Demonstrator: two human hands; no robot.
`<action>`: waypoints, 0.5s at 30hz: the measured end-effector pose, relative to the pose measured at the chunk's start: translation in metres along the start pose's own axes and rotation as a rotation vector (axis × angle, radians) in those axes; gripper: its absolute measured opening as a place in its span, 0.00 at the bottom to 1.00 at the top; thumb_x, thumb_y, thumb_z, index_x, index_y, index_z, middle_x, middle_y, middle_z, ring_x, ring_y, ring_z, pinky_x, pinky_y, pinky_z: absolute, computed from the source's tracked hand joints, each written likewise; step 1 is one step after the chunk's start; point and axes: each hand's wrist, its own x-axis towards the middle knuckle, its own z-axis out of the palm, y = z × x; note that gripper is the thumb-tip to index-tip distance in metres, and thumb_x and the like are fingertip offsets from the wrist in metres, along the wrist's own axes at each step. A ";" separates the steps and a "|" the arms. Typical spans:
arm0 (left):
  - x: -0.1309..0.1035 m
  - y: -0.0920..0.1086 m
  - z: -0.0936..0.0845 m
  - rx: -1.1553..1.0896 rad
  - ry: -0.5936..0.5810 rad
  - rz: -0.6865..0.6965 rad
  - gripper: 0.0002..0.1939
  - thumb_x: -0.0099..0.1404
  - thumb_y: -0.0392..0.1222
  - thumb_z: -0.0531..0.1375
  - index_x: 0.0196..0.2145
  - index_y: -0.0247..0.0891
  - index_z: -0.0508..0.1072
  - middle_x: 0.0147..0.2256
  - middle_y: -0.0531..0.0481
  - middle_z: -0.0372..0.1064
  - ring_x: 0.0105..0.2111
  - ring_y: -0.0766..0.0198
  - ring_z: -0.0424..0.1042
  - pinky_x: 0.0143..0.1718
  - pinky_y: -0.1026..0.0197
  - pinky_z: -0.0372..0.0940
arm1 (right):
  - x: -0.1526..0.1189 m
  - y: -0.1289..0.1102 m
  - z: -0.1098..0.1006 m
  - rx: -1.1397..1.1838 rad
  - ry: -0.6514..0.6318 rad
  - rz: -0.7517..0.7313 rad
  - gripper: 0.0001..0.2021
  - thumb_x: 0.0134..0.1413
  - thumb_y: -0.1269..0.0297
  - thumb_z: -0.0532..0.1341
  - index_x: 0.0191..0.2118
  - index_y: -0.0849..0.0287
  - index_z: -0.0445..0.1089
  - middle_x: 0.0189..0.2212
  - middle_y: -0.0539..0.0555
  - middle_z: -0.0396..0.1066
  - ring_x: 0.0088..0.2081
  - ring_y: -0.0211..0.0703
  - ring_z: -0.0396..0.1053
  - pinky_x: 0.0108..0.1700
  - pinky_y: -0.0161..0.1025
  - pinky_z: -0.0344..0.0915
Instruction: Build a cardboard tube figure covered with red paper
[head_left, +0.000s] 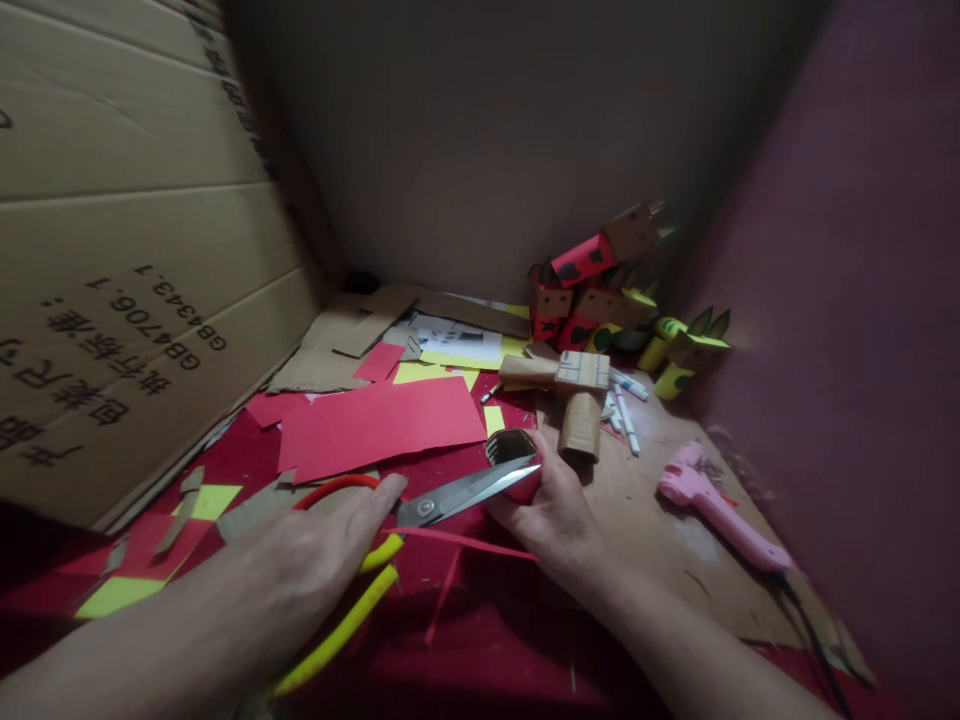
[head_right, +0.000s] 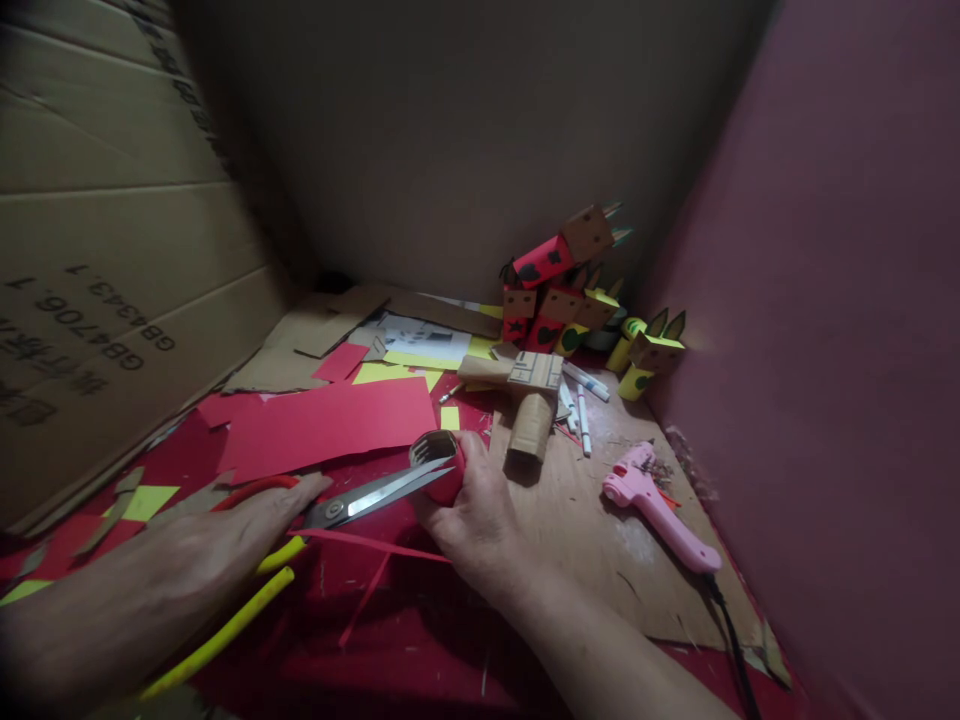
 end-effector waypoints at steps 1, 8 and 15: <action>0.000 -0.001 -0.001 0.029 -0.007 0.047 0.22 0.63 0.29 0.46 0.52 0.28 0.69 0.41 0.37 0.76 0.35 0.54 0.76 0.33 0.56 0.72 | 0.000 0.000 0.000 0.001 0.001 -0.002 0.10 0.49 0.69 0.63 0.39 0.57 0.64 0.35 0.51 0.66 0.36 0.41 0.66 0.40 0.40 0.65; -0.003 -0.001 0.000 0.100 -0.068 0.073 0.25 0.62 0.25 0.42 0.53 0.27 0.66 0.42 0.37 0.75 0.35 0.55 0.76 0.33 0.56 0.72 | -0.003 0.003 0.001 0.012 0.011 0.023 0.12 0.49 0.71 0.62 0.41 0.57 0.63 0.36 0.52 0.67 0.37 0.43 0.67 0.41 0.42 0.66; 0.002 0.006 -0.003 -0.054 0.041 0.037 0.20 0.63 0.32 0.45 0.49 0.32 0.69 0.34 0.42 0.77 0.27 0.59 0.75 0.27 0.62 0.70 | -0.003 0.005 0.001 -0.043 0.054 -0.019 0.14 0.47 0.72 0.63 0.42 0.56 0.64 0.37 0.52 0.66 0.39 0.44 0.67 0.43 0.42 0.65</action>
